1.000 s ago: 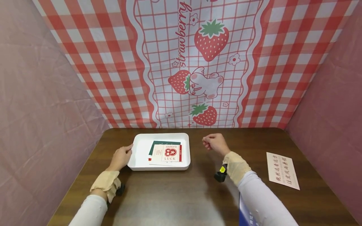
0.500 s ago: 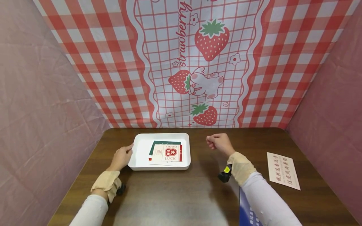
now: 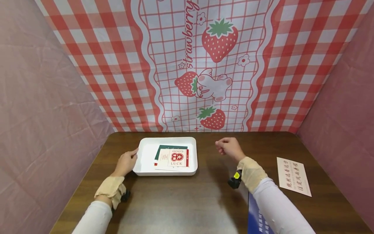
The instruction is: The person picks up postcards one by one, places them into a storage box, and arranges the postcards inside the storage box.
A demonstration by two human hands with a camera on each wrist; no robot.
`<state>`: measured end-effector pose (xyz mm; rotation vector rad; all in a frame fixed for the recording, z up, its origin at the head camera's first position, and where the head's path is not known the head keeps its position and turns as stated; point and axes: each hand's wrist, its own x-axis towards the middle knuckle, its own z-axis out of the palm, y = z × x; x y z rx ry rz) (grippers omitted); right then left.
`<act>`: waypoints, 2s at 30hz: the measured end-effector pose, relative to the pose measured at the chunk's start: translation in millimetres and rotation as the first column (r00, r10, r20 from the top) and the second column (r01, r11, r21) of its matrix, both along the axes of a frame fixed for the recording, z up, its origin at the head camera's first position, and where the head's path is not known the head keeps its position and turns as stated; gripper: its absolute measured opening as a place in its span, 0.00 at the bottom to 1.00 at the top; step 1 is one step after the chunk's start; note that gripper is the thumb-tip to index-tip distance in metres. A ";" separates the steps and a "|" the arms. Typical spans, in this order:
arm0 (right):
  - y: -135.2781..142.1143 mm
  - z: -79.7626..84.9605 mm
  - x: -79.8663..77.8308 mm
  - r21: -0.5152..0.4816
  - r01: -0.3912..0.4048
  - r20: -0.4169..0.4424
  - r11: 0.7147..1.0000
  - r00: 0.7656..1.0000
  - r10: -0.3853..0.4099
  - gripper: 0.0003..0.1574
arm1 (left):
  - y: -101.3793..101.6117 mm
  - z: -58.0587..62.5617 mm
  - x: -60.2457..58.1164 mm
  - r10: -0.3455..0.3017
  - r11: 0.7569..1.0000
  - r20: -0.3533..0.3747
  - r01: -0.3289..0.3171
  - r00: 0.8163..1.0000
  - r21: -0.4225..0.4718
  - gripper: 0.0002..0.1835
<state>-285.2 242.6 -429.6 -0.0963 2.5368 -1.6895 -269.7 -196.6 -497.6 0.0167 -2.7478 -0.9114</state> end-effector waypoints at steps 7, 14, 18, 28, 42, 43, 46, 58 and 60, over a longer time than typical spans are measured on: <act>6.8 3.6 2.0 0.091 0.021 0.007 0.996 1.000 -0.022 0.23 | 0.2 -0.8 -1.0 0.008 1.000 -0.001 -0.008 1.000 -0.004 0.20; 16.8 3.3 3.5 0.158 0.016 -0.014 0.987 1.000 -0.014 0.21 | 0.2 -1.0 1.2 -0.006 1.000 -0.039 0.005 0.999 -0.022 0.19; 20.4 2.8 5.7 0.169 0.014 -0.027 0.986 1.000 -0.010 0.19 | -1.1 -1.1 2.5 -0.015 0.999 -0.064 0.013 0.998 -0.033 0.19; 28.0 -0.9 15.4 0.216 -0.024 -0.033 0.976 0.999 0.032 0.18 | -2.0 -1.3 1.0 -0.059 0.994 -0.082 0.052 0.995 -0.092 0.19; 53.0 -9.0 34.0 0.345 -0.055 -0.074 0.937 0.994 0.086 0.16 | 2.9 -1.2 5.4 -0.076 0.994 -0.055 0.071 0.996 -0.088 0.20; 54.1 -8.8 34.6 0.352 -0.060 -0.076 0.934 0.993 0.092 0.16 | 2.8 -1.4 5.2 -0.070 0.994 -0.049 0.066 0.996 -0.085 0.20; 56.7 -7.8 35.6 0.377 -0.059 -0.086 0.925 0.991 0.098 0.17 | 1.9 -1.8 4.8 -0.055 0.996 -0.033 0.053 0.998 -0.078 0.20; 62.3 -0.2 41.1 0.581 -0.111 -0.097 0.806 0.974 0.205 0.21 | -4.7 -2.6 2.3 -0.045 0.996 -0.036 0.043 0.998 -0.077 0.21; 63.0 1.6 43.7 0.599 -0.126 -0.082 0.791 0.973 0.217 0.24 | -5.4 -2.3 2.4 -0.046 0.996 -0.022 0.044 0.999 -0.080 0.21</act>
